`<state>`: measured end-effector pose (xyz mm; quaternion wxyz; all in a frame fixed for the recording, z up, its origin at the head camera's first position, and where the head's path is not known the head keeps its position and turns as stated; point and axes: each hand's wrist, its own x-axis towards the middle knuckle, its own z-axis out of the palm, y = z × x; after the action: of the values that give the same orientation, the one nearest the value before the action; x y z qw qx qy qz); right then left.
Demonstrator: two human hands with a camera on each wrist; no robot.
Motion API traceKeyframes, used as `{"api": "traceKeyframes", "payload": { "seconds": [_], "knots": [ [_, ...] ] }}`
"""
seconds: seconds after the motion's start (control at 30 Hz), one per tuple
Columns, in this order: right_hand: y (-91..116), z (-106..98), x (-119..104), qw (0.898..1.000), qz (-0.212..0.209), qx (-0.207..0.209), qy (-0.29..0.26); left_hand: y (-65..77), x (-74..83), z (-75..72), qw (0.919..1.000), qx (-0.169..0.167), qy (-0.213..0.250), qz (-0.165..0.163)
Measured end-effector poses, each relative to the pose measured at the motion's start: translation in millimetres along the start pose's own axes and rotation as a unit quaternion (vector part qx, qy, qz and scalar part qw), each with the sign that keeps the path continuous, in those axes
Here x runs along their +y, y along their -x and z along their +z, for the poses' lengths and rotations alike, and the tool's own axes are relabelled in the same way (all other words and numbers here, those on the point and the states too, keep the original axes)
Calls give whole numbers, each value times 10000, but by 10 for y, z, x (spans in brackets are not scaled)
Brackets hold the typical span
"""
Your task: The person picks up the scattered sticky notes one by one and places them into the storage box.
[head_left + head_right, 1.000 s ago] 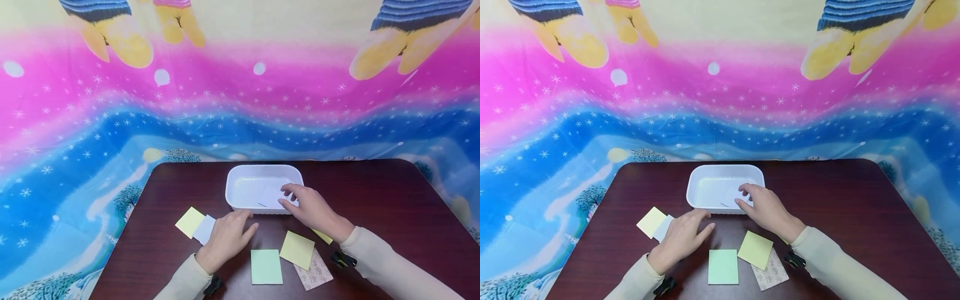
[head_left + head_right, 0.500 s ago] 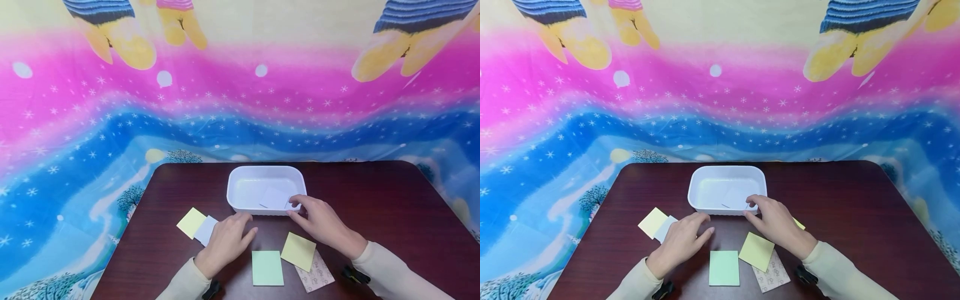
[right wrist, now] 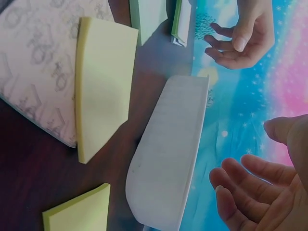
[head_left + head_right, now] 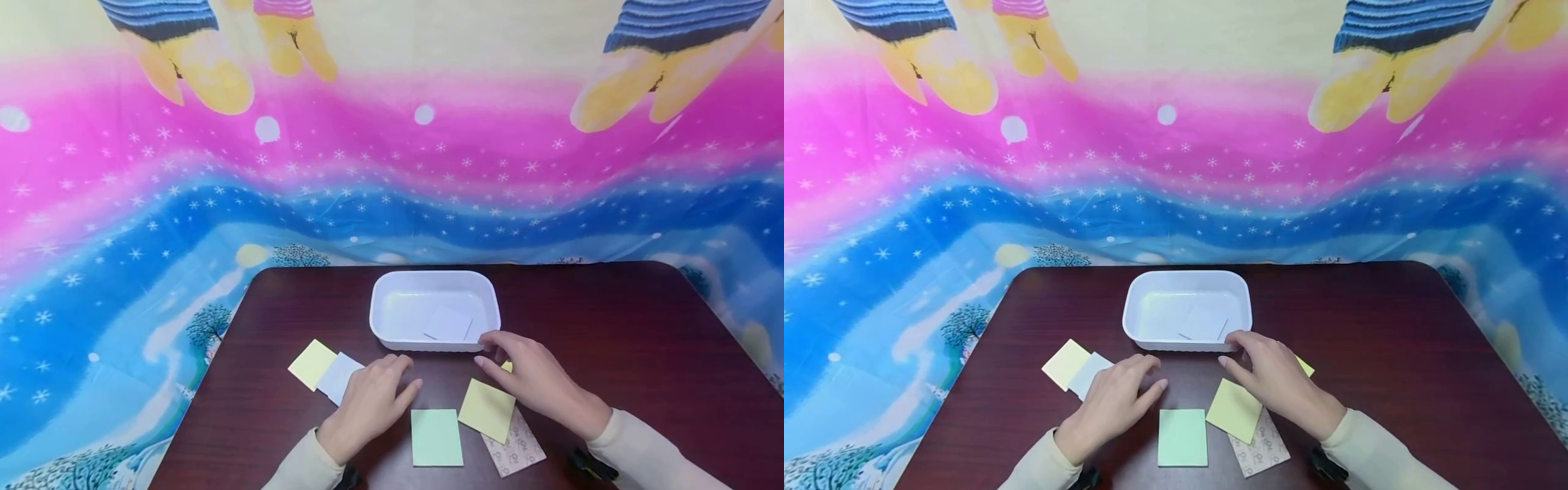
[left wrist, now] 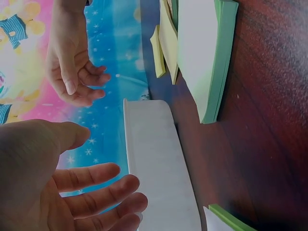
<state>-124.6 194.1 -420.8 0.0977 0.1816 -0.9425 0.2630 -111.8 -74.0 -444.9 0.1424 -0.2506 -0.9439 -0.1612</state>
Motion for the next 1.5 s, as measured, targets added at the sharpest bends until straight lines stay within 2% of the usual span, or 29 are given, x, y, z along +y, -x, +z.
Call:
{"api": "traceKeyframes", "payload": {
  "seconds": [0.23,0.5,0.77,1.27,1.5],
  "knots": [
    [77,28,16,10000,7,-4,59,21,-1,28,10000,33,54,21],
    [166,62,54,9994,-157,67,-313,59,17,49,9999,-55,102,-59],
    [235,88,67,9989,-216,152,-375,90,30,68,9999,-23,119,-9],
    [324,170,13,9993,-52,-61,-375,181,3,93,9999,-3,165,-24],
    [338,225,-44,9989,-219,-196,-377,207,-42,101,9998,104,189,-7]
  ]
}}
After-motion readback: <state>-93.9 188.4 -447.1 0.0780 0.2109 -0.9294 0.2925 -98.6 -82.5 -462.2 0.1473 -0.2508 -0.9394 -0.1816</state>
